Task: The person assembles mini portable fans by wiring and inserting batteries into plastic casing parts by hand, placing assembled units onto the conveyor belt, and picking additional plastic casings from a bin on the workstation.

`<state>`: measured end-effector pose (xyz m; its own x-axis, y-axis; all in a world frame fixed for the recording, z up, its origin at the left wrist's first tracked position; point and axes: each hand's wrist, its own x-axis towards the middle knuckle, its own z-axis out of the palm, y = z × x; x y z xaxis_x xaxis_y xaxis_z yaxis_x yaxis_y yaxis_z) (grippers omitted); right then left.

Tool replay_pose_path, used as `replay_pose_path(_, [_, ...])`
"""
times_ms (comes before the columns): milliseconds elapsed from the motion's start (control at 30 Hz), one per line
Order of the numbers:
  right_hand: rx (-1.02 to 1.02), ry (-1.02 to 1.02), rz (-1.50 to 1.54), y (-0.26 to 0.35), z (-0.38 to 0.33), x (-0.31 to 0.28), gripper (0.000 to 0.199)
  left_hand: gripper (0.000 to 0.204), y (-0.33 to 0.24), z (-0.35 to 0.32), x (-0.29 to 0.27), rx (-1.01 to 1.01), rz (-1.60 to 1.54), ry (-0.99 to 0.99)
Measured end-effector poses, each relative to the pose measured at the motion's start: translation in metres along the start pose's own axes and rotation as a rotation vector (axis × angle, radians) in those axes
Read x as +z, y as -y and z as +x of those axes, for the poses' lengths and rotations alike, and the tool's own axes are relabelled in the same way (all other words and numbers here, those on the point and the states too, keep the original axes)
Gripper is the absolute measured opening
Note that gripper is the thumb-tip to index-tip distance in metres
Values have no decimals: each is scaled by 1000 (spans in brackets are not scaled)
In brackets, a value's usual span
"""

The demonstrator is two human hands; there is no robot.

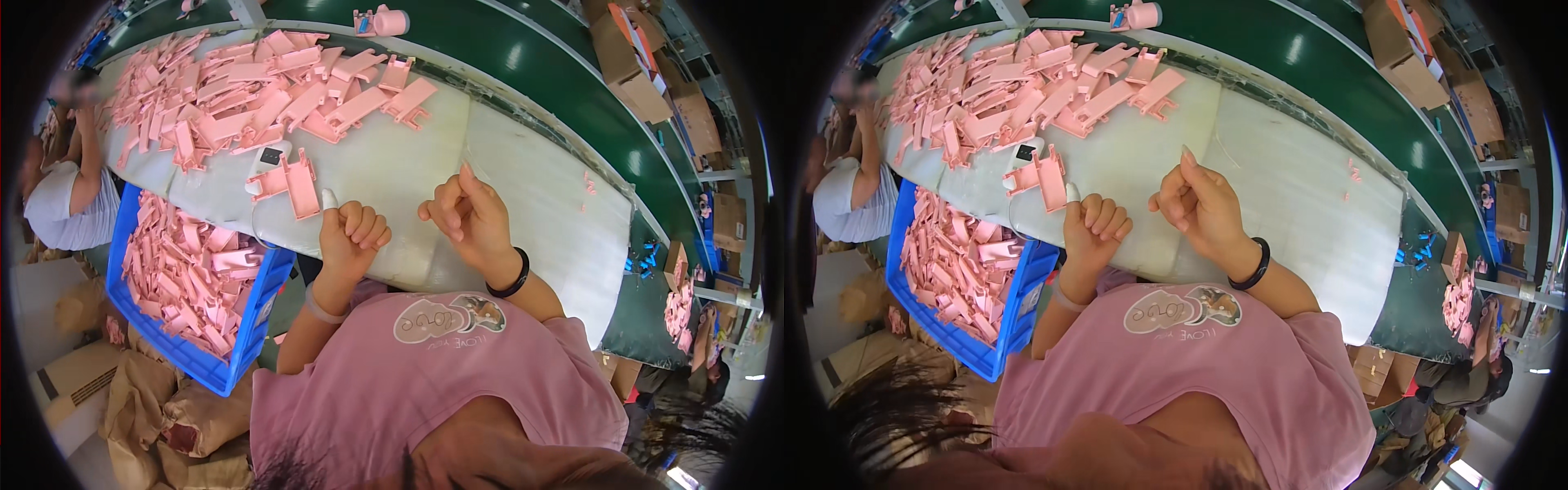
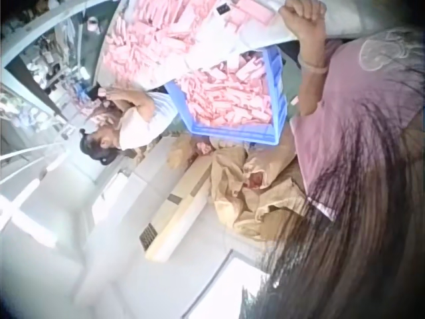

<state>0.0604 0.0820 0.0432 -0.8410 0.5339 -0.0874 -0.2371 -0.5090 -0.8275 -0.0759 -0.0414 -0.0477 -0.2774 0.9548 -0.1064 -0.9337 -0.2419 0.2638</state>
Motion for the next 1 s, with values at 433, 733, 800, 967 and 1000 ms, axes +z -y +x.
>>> replay_pose_path(433, [10,900,481,-15,0,-25,50,43,1,-2,1,23,101,-31])
replay_pose_path(733, [10,1155,577,-17,3,-30,37,37,-1,-1,6,-2,98,-46])
replay_pose_path(800, [-10,1147,551,-16,3,-32,34,29,-1,0,7,-1,48,-47])
replay_pose_path(967, [5,1089,548,-12,-3,-34,33,31,0,0,4,-6,77,-21])
replay_pose_path(1000, [11,1071,544,-11,-4,-35,33,34,0,0,4,-4,84,-14])
